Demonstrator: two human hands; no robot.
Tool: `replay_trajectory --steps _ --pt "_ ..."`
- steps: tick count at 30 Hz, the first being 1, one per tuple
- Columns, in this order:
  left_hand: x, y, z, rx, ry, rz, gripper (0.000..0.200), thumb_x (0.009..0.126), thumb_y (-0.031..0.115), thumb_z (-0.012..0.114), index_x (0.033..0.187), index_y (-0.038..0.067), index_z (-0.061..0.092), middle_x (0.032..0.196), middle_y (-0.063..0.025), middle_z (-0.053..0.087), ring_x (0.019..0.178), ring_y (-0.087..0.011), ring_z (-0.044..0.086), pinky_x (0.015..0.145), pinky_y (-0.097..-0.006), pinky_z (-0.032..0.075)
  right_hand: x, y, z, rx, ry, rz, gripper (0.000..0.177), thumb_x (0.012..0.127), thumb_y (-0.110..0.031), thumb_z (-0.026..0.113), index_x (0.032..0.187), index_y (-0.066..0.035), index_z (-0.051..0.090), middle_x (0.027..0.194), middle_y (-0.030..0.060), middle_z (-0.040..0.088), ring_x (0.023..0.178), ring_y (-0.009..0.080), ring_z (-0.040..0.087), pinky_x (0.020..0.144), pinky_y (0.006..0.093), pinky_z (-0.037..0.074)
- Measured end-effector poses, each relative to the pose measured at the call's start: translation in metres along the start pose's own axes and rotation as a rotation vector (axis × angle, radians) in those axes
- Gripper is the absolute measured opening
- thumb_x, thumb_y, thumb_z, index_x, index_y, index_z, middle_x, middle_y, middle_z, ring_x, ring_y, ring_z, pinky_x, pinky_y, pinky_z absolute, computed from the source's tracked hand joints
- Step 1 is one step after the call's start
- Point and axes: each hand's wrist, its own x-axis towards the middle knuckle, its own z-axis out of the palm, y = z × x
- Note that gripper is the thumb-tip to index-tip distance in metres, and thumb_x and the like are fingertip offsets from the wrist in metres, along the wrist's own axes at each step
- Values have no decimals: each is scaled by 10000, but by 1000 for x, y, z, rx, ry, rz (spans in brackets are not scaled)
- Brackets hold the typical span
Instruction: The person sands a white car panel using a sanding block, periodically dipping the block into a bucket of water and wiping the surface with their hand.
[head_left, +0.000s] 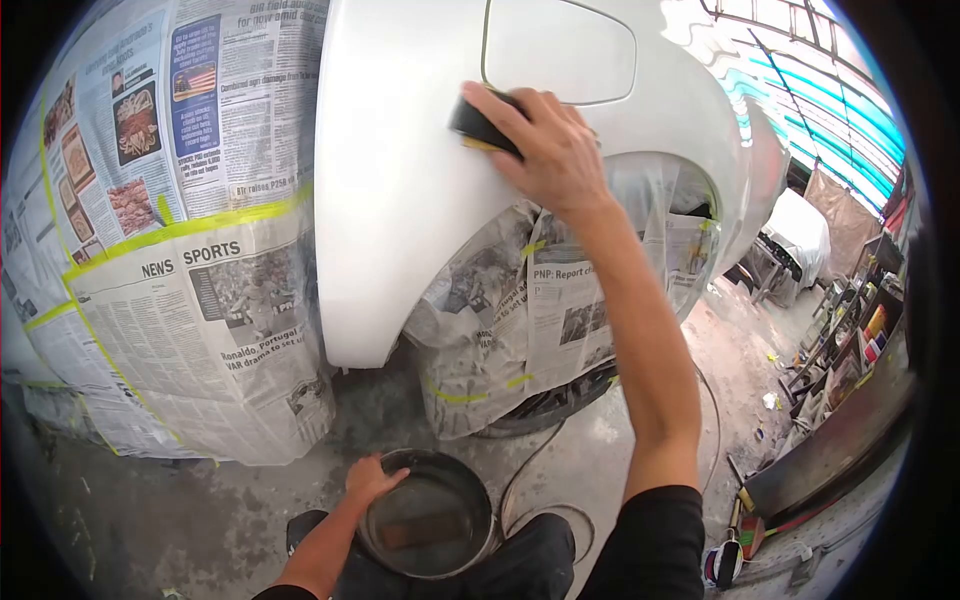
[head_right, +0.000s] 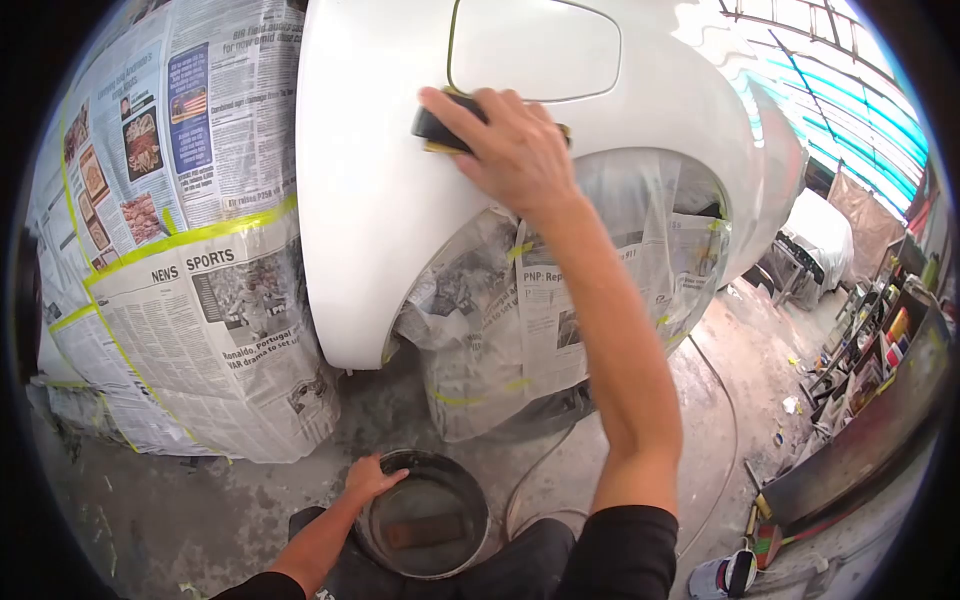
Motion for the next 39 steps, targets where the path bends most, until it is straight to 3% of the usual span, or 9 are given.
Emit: replay_trajectory --steps 5,9,13,17,22,25,30,34,39 --pt "3 -2 1 -31 18 7 928 768 779 721 1222 -29 684 1083 -237 760 1043 -413 733 916 -497 581 -40 34 -9 27 11 235 747 791 -156 828 1485 -294 592 1163 93 694 1057 291 707 936 452 608" --pt "-1 0 0 -14 16 9 940 766 765 731 1230 -51 679 1071 -255 756 1037 -418 735 915 -498 582 17 -34 11 -83 -43 -29 812 792 -195 851 1528 -328 537 1153 78 659 1004 264 708 916 430 614" --pt "-1 -2 0 -54 28 18 931 769 744 744 1225 -65 679 1058 -271 752 1035 -423 734 911 -503 583 -7 21 19 -36 158 12 747 811 -199 844 1496 -290 559 1045 62 654 897 260 666 771 422 580" --pt "-2 3 -3 -39 36 13 911 778 732 745 1230 -56 679 1063 -257 756 1030 -420 737 906 -505 585 -19 -41 36 -67 212 233 694 849 -212 801 1500 -262 565 1057 99 666 886 278 669 737 431 572" --pt "3 -8 4 -43 13 24 903 783 730 739 1257 -35 669 1077 -244 756 1029 -414 738 901 -502 587 -96 -188 81 -98 118 42 477 967 -122 622 1433 -222 651 1108 200 655 858 275 642 736 398 534" --pt "2 -6 2 -29 -8 9 891 788 724 738 1269 -23 663 1093 -238 755 1040 -406 737 902 -500 587 -74 -158 65 -85 70 11 448 976 -86 624 1404 -209 670 1127 217 661 866 297 654 742 400 533" --pt "-8 -1 -7 -17 -37 -30 884 801 715 731 1288 -18 656 1130 -237 749 1067 -394 732 917 -494 583 -2 -84 42 -128 255 500 606 939 -208 738 1511 -163 544 1066 184 648 916 364 650 774 471 535" --pt "-1 -3 -1 -35 -6 2 874 805 712 731 1282 -16 658 1142 -241 745 1079 -402 728 923 -492 584 -113 -206 80 -108 73 108 372 1032 -124 575 1370 -227 690 1119 157 699 903 269 683 735 378 531" --pt "-6 -4 0 -20 -21 -10 849 824 696 726 1283 -15 655 1142 -241 743 1081 -409 724 933 -491 584 -32 -155 63 -220 90 288 424 964 -176 696 1380 -255 686 1033 123 666 839 287 659 737 439 527"
